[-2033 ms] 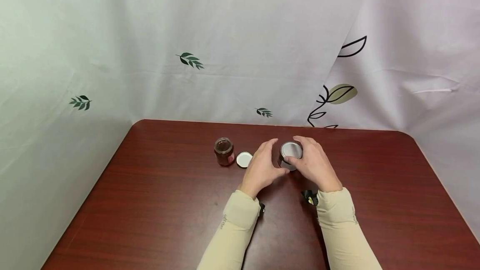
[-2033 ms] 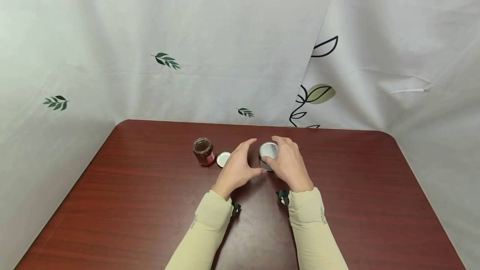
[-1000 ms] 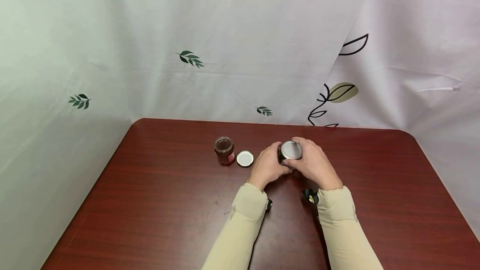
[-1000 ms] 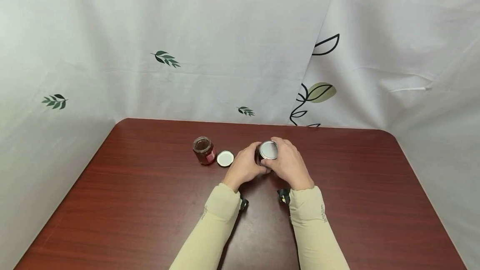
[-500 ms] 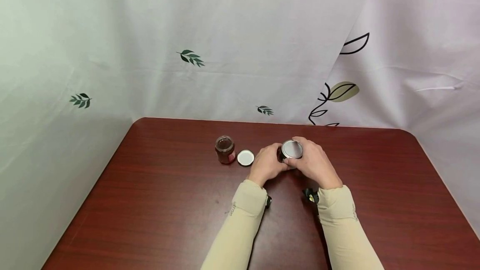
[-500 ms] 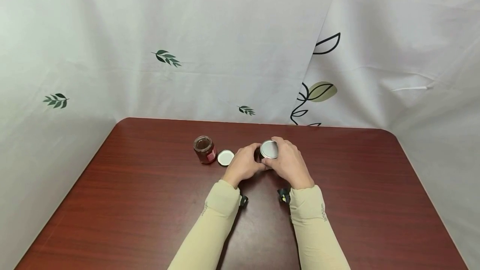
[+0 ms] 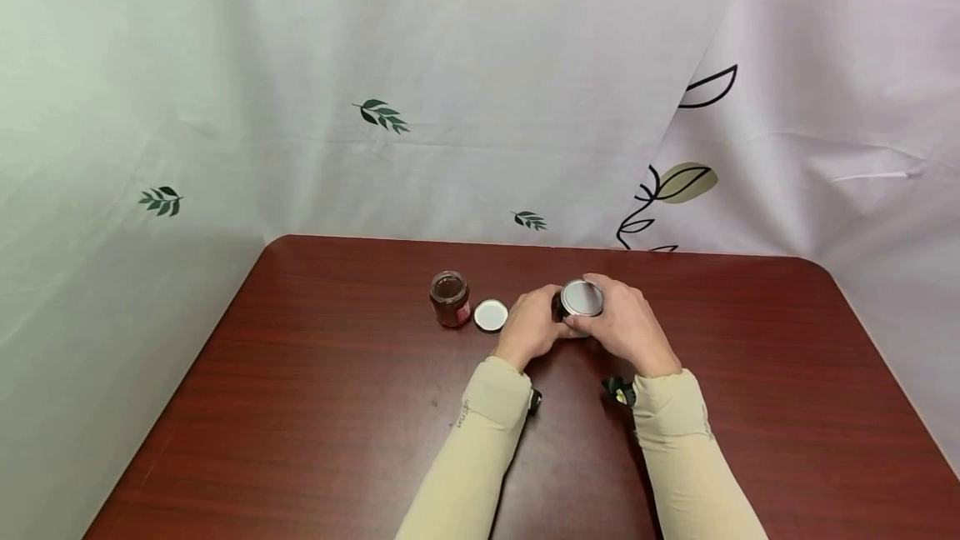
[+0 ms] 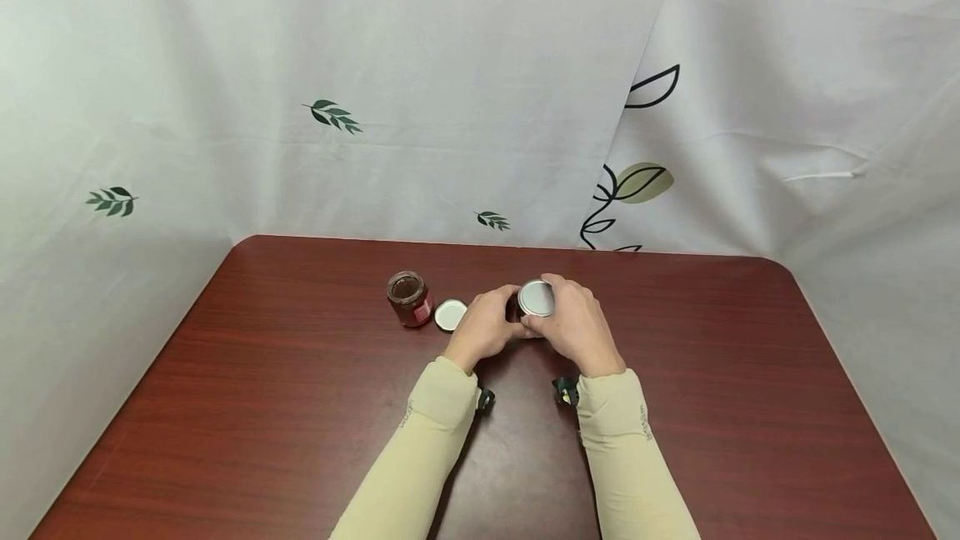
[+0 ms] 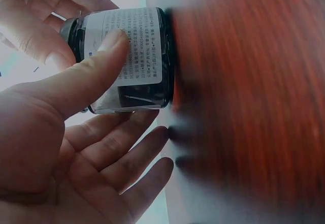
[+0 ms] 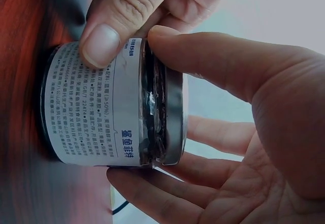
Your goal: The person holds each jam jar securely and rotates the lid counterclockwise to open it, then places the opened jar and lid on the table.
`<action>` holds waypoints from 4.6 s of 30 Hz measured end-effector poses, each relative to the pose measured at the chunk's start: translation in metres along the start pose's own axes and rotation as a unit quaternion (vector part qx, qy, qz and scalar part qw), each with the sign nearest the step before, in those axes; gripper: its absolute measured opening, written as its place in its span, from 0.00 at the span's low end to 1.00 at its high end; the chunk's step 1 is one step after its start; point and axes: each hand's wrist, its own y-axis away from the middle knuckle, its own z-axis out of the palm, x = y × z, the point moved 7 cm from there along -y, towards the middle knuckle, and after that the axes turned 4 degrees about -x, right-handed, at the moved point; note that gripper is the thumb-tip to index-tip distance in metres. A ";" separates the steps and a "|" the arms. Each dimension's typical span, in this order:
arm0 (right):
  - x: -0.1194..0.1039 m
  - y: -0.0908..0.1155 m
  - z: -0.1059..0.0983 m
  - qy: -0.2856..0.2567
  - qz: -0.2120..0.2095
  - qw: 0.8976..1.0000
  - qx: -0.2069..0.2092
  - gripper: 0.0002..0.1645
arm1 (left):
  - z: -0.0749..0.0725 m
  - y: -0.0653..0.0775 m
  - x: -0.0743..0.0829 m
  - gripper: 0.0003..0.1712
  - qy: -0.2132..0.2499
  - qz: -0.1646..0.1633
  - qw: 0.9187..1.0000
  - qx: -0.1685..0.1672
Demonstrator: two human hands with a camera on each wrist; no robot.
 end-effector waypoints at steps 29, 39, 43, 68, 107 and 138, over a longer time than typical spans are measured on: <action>-0.010 0.005 -0.015 -0.018 -0.014 0.999 0.046 0.39 | -0.012 0.005 0.004 0.36 0.022 0.032 0.999 0.011; -0.012 0.007 -0.019 -0.019 -0.022 0.998 0.063 0.39 | -0.017 0.010 0.007 0.35 0.033 0.052 0.998 0.020; -0.014 0.007 -0.020 -0.023 -0.023 0.997 0.066 0.39 | -0.018 0.011 0.007 0.37 0.047 0.062 0.997 0.023; -0.024 0.010 -0.025 -0.037 -0.044 0.994 0.093 0.39 | -0.027 0.024 0.007 0.39 0.096 0.097 0.989 0.057; -0.041 0.011 -0.017 -0.098 -0.048 0.987 0.114 0.39 | -0.040 0.039 -0.003 0.41 0.118 0.100 0.968 0.195; -0.051 0.015 -0.018 -0.076 -0.045 0.986 0.140 0.37 | -0.045 0.040 -0.005 0.39 0.120 0.089 0.965 0.217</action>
